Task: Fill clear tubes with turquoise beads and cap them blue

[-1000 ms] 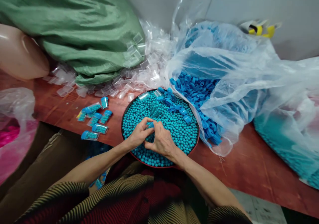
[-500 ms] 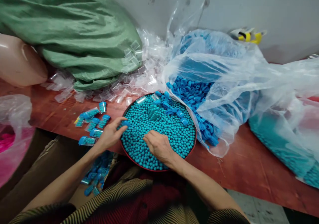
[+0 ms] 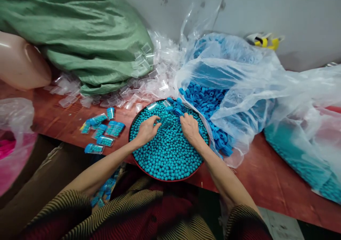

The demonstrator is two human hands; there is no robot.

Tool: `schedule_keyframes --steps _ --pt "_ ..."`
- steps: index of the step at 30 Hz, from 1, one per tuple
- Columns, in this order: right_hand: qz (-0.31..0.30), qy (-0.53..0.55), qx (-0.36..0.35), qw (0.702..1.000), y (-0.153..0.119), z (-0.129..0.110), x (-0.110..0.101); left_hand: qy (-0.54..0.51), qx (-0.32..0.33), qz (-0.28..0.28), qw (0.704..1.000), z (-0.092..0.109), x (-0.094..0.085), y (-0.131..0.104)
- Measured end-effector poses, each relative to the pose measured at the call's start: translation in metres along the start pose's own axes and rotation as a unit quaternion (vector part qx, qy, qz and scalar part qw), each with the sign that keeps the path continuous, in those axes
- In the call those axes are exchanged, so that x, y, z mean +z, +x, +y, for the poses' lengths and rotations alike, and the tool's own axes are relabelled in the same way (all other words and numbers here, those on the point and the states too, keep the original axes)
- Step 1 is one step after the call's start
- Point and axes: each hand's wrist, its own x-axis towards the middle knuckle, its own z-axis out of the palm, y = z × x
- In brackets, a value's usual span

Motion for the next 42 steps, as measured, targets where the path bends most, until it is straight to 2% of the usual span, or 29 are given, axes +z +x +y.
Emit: schedule_keyframes --steps 5,10,12,15,17,19,21,24,31,33,34,37,39,42 --pt "-0.028 0.018 -0.038 0.999 -0.014 0.002 0.002 -0.002 -0.009 -0.037 0.999 0.009 0.025 0.009" --pt "-0.098 0.117 -0.168 0.974 -0.042 -0.007 -0.002 0.053 0.007 -0.065 0.996 0.012 0.034 0.008" --pt "-0.084 0.148 -0.143 0.975 -0.050 -0.007 -0.007 0.075 0.004 -0.070 0.995 0.013 0.035 0.008" --pt "-0.044 0.152 0.003 0.987 -0.048 -0.005 -0.018 0.087 0.013 -0.068 0.994 0.012 0.036 0.009" --pt "-0.074 0.120 0.097 0.985 -0.038 -0.009 -0.024 0.086 0.026 -0.071 0.993 0.010 0.037 0.010" --pt "-0.156 0.076 0.134 0.976 -0.025 -0.018 -0.027 0.087 0.034 -0.081 0.992 0.010 0.038 0.012" --pt "-0.219 0.033 0.135 0.966 -0.014 -0.029 -0.028 0.088 0.037 -0.092 0.991 0.010 0.038 0.015" --pt "-0.253 -0.015 0.122 0.960 -0.007 -0.037 -0.028 0.074 0.038 -0.109 0.991 0.010 0.036 0.019" --pt "-0.298 -0.047 0.062 0.951 -0.015 -0.019 -0.028 -0.009 0.002 -0.178 0.984 0.005 0.020 0.027" --pt "-0.279 -0.027 0.089 0.956 -0.014 -0.014 -0.025 -0.050 0.006 -0.181 0.982 0.003 0.019 0.027" --pt "-0.248 -0.004 0.105 0.963 -0.012 -0.012 -0.023 -0.068 0.011 -0.179 0.981 0.002 0.019 0.027" --pt "-0.101 0.133 0.118 0.979 -0.008 -0.013 -0.017 -0.109 0.022 -0.171 0.979 0.001 0.020 0.024" --pt "-0.028 0.232 0.098 0.967 -0.008 -0.018 -0.013 -0.123 0.028 -0.165 0.978 0.001 0.019 0.021" --pt "-0.021 0.280 0.071 0.957 -0.012 -0.025 -0.010 -0.128 0.032 -0.156 0.979 0.002 0.016 0.017"
